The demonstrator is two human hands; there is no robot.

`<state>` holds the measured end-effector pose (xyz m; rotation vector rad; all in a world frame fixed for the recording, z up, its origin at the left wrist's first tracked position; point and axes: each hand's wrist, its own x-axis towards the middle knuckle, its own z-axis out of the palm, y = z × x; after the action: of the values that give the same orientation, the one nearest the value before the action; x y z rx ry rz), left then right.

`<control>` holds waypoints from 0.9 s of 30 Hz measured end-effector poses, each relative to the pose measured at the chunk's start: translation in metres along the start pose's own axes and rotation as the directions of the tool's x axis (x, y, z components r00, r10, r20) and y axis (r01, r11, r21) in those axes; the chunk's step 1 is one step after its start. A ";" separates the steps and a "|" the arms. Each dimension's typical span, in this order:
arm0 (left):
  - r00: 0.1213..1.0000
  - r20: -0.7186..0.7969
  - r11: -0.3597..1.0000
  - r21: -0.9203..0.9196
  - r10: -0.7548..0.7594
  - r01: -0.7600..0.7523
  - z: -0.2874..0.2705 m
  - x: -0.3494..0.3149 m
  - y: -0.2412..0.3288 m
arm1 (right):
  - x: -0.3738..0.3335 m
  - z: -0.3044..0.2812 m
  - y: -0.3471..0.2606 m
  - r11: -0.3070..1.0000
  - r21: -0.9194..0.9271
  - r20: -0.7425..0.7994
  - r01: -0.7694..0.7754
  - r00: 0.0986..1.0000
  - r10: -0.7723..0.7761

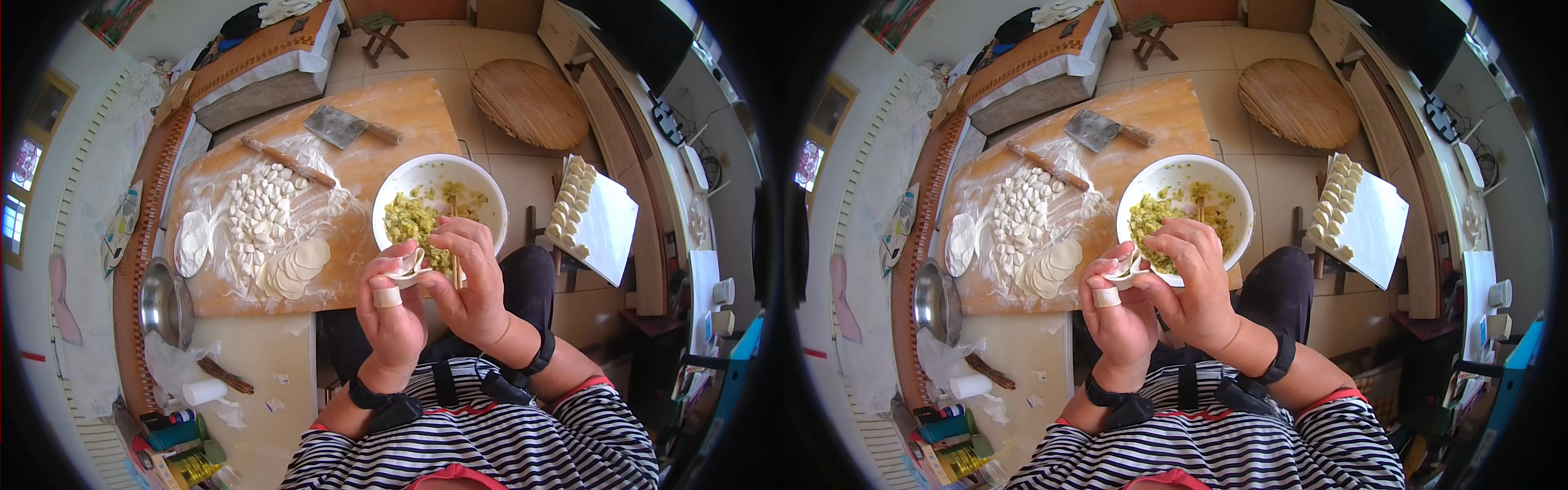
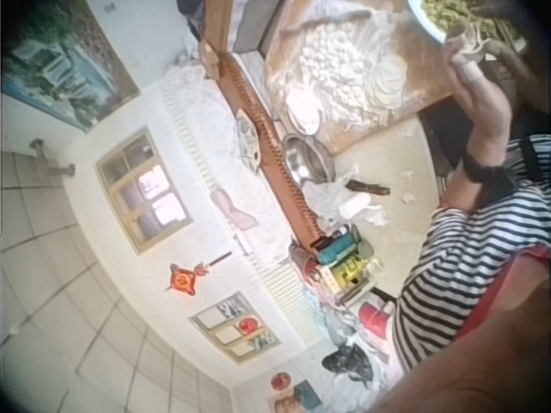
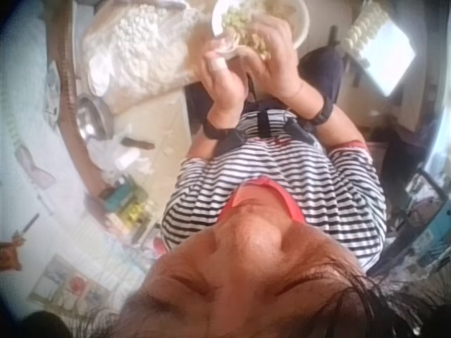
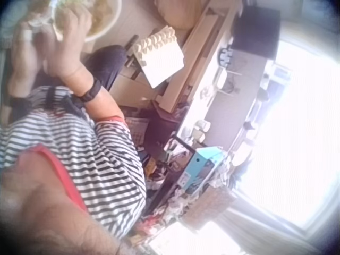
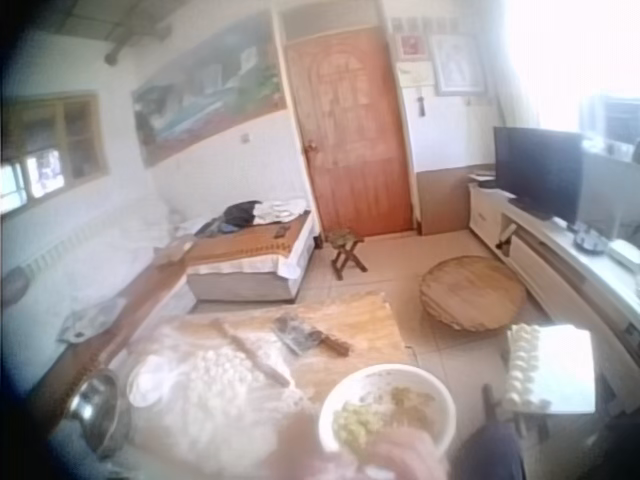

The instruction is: The person prepares dumplings by filling circles of dough with a mixture from a bowl using chopsticks, pinching the edges by hand to seal them, and placing the finished dumplings onto a white tray.

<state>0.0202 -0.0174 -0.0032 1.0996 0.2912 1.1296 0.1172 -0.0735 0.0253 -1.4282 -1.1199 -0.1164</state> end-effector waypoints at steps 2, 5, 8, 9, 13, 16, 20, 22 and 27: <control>1.000 -0.023 0.999 -0.037 0.022 -0.022 0.002 0.001 0.001 | 0.002 -0.003 0.004 0.997 -0.029 0.053 0.069 0.996 -0.068; 0.999 -0.007 0.998 0.042 0.041 -0.041 0.002 0.002 0.004 | 0.003 -0.004 0.004 0.983 -0.062 0.088 0.172 0.982 -0.167; 0.997 0.006 0.992 0.095 0.079 -0.079 0.003 0.001 0.004 | 0.002 -0.002 0.003 0.976 -0.055 0.057 0.210 0.977 -0.207; 0.997 0.004 0.992 0.095 0.080 -0.080 0.003 0.001 0.004 | 0.001 -0.002 0.004 0.976 -0.042 0.039 0.213 0.977 -0.211; 0.999 0.006 0.988 0.145 0.042 -0.043 0.006 -0.001 0.006 | 0.000 -0.004 0.004 0.981 0.001 0.057 0.192 0.980 -0.191; 0.997 -0.003 0.974 0.217 0.071 -0.069 0.001 -0.002 0.003 | 0.002 -0.005 0.001 0.988 0.010 0.100 0.153 0.983 -0.153; 0.991 0.066 0.926 0.352 0.119 -0.135 -0.004 0.000 0.003 | 0.003 -0.004 -0.002 0.997 0.050 0.085 0.066 0.994 -0.070; 0.996 0.043 0.951 0.299 0.075 -0.085 0.002 -0.001 0.008 | 0.001 -0.003 0.000 0.994 0.079 0.078 0.076 0.994 -0.082; 0.984 0.170 0.963 0.270 -0.061 0.013 -0.002 0.004 0.012 | 0.001 -0.008 0.006 0.983 -0.032 0.081 0.179 0.981 -0.176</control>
<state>0.0138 -0.0130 0.0073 1.4195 0.3303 0.9696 0.1265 -0.0782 0.0236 -1.3750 -1.3154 -0.2110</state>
